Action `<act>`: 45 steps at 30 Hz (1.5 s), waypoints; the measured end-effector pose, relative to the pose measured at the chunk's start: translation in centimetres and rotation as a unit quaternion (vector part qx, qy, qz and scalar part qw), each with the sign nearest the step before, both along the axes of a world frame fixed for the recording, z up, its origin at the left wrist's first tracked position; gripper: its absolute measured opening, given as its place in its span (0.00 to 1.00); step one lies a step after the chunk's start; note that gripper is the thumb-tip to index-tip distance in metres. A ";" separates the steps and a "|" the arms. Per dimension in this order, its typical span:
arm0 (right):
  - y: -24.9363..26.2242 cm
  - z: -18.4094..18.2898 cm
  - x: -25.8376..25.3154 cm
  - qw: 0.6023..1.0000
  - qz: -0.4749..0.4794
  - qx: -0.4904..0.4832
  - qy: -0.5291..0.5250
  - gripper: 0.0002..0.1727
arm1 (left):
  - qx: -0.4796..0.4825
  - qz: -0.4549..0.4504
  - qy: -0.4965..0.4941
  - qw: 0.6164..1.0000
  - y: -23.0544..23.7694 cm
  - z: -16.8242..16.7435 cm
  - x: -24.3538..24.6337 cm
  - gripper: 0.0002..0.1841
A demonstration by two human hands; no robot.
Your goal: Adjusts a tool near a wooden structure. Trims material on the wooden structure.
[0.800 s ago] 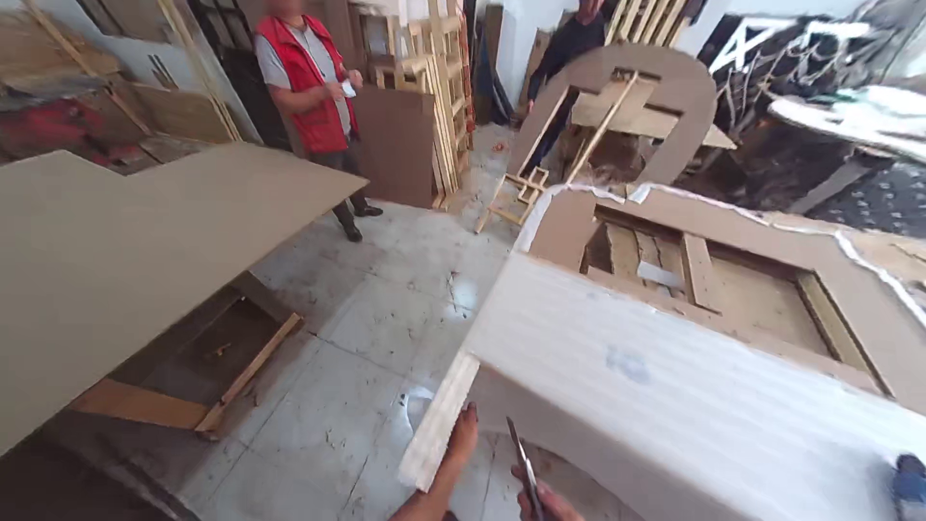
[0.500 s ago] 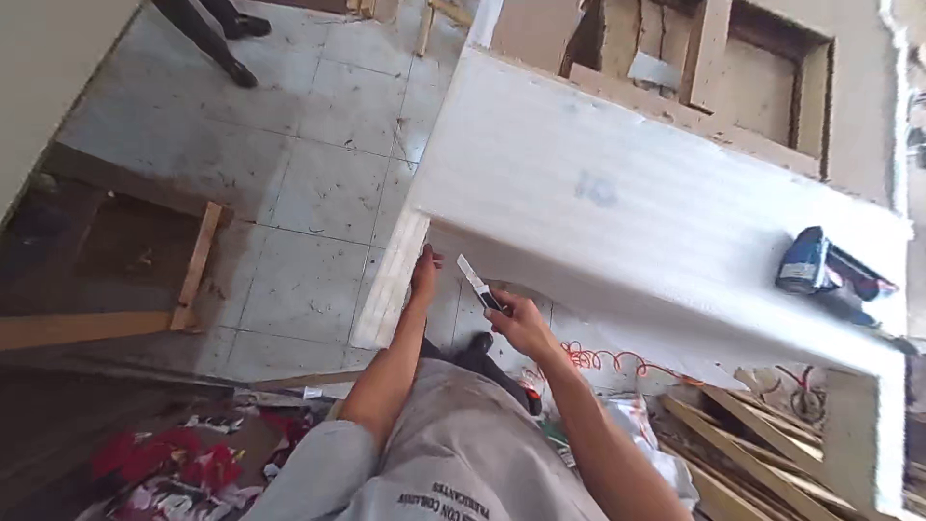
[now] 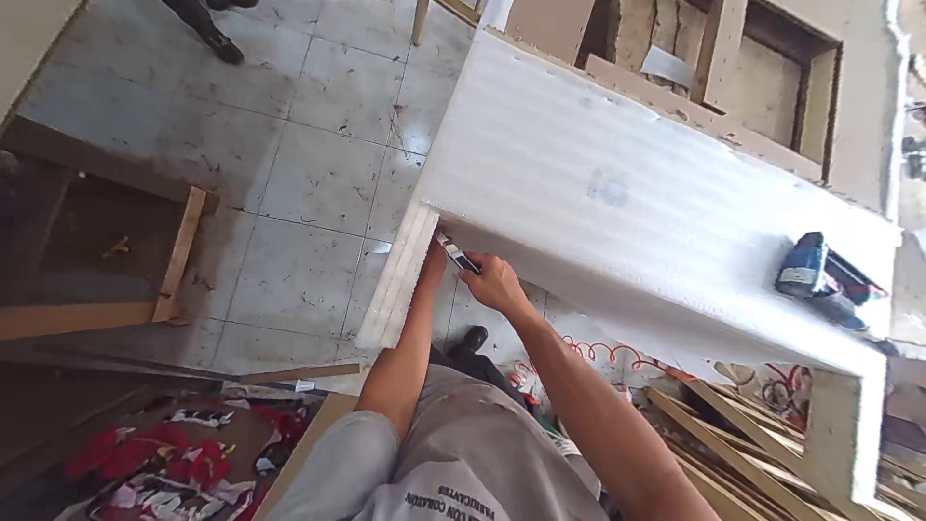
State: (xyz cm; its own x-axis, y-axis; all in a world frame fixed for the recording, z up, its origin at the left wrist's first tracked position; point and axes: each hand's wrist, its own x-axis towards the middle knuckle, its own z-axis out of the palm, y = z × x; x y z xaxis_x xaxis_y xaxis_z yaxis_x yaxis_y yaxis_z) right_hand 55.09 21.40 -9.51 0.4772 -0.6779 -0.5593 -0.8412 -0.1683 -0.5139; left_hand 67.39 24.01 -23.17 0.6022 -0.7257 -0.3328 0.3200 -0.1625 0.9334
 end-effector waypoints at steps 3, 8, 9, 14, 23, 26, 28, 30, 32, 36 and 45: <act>0.0 -0.2 0.9 1.000 -0.006 -0.005 0.002 0.22 | 0.015 0.019 0.000 1.000 0.0 -0.2 -0.1 0.19; -0.2 -0.5 1.9 0.999 -0.028 -0.015 -0.004 0.21 | 0.030 0.014 -0.019 0.999 0.2 0.0 -0.3 0.20; -0.2 -0.6 2.0 0.999 -0.035 -0.018 -0.005 0.21 | 0.033 0.016 -0.023 0.999 0.2 0.0 -0.3 0.20; 0.4 -0.5 1.6 0.997 -0.070 -0.027 -0.013 0.21 | 0.015 0.030 0.021 0.999 0.3 1.0 -0.5 0.20; 0.6 -0.2 -3.4 0.992 -0.121 -0.041 -0.022 0.21 | -0.009 0.082 0.078 0.994 0.6 0.8 -0.9 0.18; 0.7 0.0 -5.7 0.989 -0.137 -0.045 -0.022 0.22 | -0.005 0.074 0.069 0.995 0.7 1.1 -1.0 0.18; 0.8 0.0 -7.4 0.988 -0.146 -0.046 -0.021 0.22 | -0.004 0.086 0.062 0.994 0.8 1.0 -1.0 0.17; 0.9 -0.2 -9.4 0.986 -0.155 -0.053 -0.020 0.22 | 0.001 0.095 0.055 0.994 0.7 1.1 -1.1 0.16; 0.8 -0.2 -11.6 0.985 -0.163 -0.059 -0.018 0.23 | 0.004 0.093 0.044 0.995 0.8 1.2 -1.1 0.16; 0.7 -0.5 -16.9 0.981 -0.183 -0.067 -0.022 0.24 | 0.012 0.098 0.017 0.995 1.2 0.9 -1.2 0.16; -0.4 -0.5 -30.1 0.974 -0.212 -0.063 -0.041 0.21 | 0.063 0.136 -0.041 0.988 1.4 3.9 -3.3 0.18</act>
